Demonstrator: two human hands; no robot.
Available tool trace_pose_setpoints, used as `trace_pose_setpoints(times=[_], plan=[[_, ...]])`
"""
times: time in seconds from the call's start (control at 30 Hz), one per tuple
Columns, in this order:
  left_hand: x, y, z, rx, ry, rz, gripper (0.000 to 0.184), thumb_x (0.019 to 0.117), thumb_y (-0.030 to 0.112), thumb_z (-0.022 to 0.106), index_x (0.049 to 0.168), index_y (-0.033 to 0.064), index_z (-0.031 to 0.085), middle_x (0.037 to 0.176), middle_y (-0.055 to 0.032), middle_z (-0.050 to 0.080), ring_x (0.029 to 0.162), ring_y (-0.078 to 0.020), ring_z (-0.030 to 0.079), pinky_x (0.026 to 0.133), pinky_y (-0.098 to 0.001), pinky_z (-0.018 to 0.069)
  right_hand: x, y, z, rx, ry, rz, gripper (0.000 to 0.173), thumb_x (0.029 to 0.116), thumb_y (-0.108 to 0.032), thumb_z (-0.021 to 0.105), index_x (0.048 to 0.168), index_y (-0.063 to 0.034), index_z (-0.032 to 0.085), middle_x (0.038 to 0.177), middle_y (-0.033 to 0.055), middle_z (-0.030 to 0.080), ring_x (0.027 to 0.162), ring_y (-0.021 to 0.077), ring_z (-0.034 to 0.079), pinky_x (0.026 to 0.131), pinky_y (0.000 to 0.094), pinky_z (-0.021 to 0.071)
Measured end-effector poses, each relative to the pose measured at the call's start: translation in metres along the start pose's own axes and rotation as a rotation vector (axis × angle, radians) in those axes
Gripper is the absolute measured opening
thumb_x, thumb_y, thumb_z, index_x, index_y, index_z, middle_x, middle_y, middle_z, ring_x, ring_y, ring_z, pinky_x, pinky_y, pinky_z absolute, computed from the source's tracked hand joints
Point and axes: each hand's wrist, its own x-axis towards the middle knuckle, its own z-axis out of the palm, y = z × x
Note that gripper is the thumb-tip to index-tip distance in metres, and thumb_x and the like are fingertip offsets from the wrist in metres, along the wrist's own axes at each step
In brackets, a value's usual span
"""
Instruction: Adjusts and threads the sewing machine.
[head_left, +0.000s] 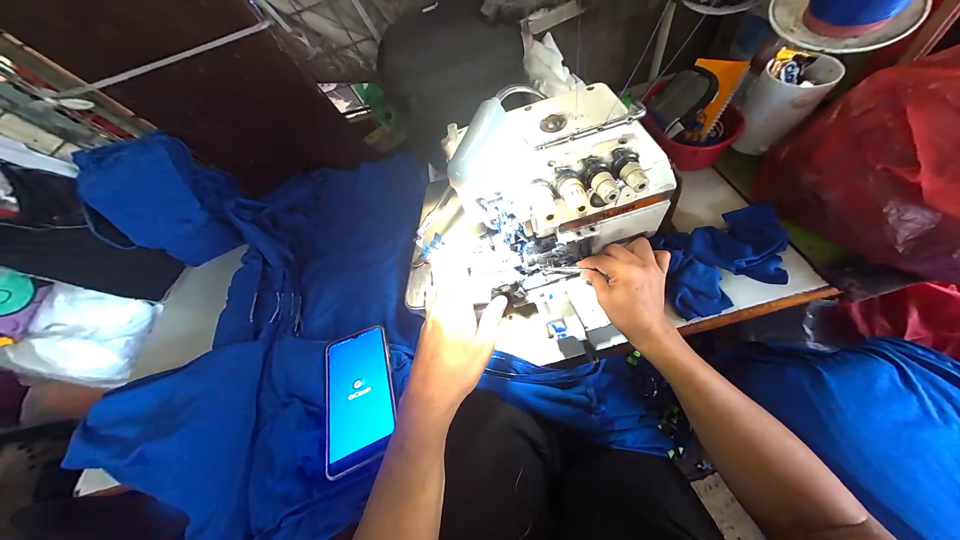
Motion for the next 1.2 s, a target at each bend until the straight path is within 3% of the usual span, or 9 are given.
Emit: trace_pose_setpoints(times=[0.17,0.27,0.4,0.73,0.83,0.93,1.03,1.1,1.2], plan=[[0.000,0.002,-0.002,-0.008,-0.008,-0.035,0.044,0.1018,0.037,0.056,0.129,0.0033,0.064,0.120,-0.0145,0.068,0.115,-0.0245,0.064,0.098,-0.0467,0.0509,0.003,-0.003,0.001,0.005,-0.017,-0.003,0.013,0.0890,-0.011,0.072,0.090,-0.0172,0.082,0.080,0.0043,0.070,0.090,0.0302,0.062,0.085,0.0546,0.0391],[-0.001,-0.001,-0.001,0.001,-0.007,-0.005,0.047,0.1021,0.038,0.054,0.133,0.0031,0.062,0.129,-0.0160,0.065,0.122,-0.0262,0.061,0.104,-0.0479,0.0476,0.005,-0.006,0.001,0.001,-0.021,-0.014,0.013,0.0896,-0.011,0.071,0.090,-0.0173,0.082,0.082,0.0040,0.071,0.091,0.0303,0.063,0.085,0.0549,0.0401],[-0.001,-0.002,0.001,0.008,0.009,0.012,0.040,0.1014,0.037,0.055,0.118,0.0040,0.069,0.121,-0.0137,0.068,0.119,-0.0258,0.062,0.102,-0.0473,0.0478,0.009,-0.008,0.000,-0.015,-0.020,-0.032,0.013,0.0901,-0.011,0.071,0.090,-0.0177,0.082,0.081,0.0038,0.070,0.089,0.0301,0.062,0.083,0.0540,0.0396],[-0.001,0.000,-0.003,0.007,-0.011,-0.025,0.041,0.1007,0.036,0.059,0.123,0.0025,0.067,0.126,-0.0163,0.065,0.122,-0.0266,0.061,0.104,-0.0443,0.0475,0.007,-0.013,-0.010,-0.062,-0.006,-0.069,0.014,0.0893,-0.015,0.070,0.095,-0.0193,0.083,0.086,0.0035,0.072,0.093,0.0311,0.063,0.084,0.0547,0.0404],[0.000,-0.001,-0.002,-0.009,-0.018,-0.014,0.038,0.1010,0.036,0.059,0.118,0.0036,0.069,0.123,-0.0148,0.067,0.120,-0.0254,0.061,0.104,-0.0436,0.0479,0.008,-0.019,-0.014,-0.107,0.030,-0.108,0.015,0.0900,-0.016,0.070,0.096,-0.0212,0.083,0.083,0.0022,0.072,0.089,0.0297,0.063,0.083,0.0532,0.0399],[0.000,0.002,-0.003,-0.042,-0.021,0.000,0.035,0.1006,0.035,0.060,0.113,0.0047,0.072,0.114,-0.0124,0.070,0.114,-0.0231,0.064,0.102,-0.0430,0.0489,0.007,-0.020,-0.023,-0.128,0.023,-0.138,0.017,0.0933,-0.021,0.067,0.100,-0.0231,0.082,0.085,0.0043,0.072,0.088,0.0341,0.064,0.081,0.0591,0.0422],[-0.001,0.005,-0.007,-0.104,-0.045,-0.048,0.034,0.1004,0.033,0.061,0.117,0.0042,0.071,0.125,-0.0136,0.066,0.125,-0.0236,0.058,0.110,-0.0423,0.0436,0.007,-0.023,-0.028,-0.095,0.015,-0.166,0.019,0.0948,-0.025,0.064,0.100,-0.0198,0.082,0.087,0.0086,0.074,0.089,0.0390,0.065,0.082,0.0633,0.0404],[-0.001,0.007,-0.010,-0.124,-0.084,-0.084,0.041,0.1017,0.033,0.059,0.128,0.0020,0.066,0.145,-0.0175,0.055,0.142,-0.0267,0.044,0.120,-0.0422,0.0326,0.006,-0.022,-0.032,-0.083,0.002,-0.171,0.022,0.0952,-0.028,0.064,0.100,-0.0172,0.082,0.086,0.0108,0.074,0.087,0.0393,0.066,0.082,0.0634,0.0396],[-0.001,0.009,-0.011,-0.137,-0.094,-0.106,0.048,0.1019,0.034,0.059,0.137,0.0006,0.059,0.155,-0.0183,0.044,0.149,-0.0271,0.035,0.123,-0.0410,0.0282,0.005,-0.020,-0.036,-0.042,-0.023,-0.181,0.023,0.0954,-0.029,0.065,0.101,-0.0151,0.082,0.084,0.0136,0.072,0.083,0.0401,0.065,0.078,0.0611,0.0403]])
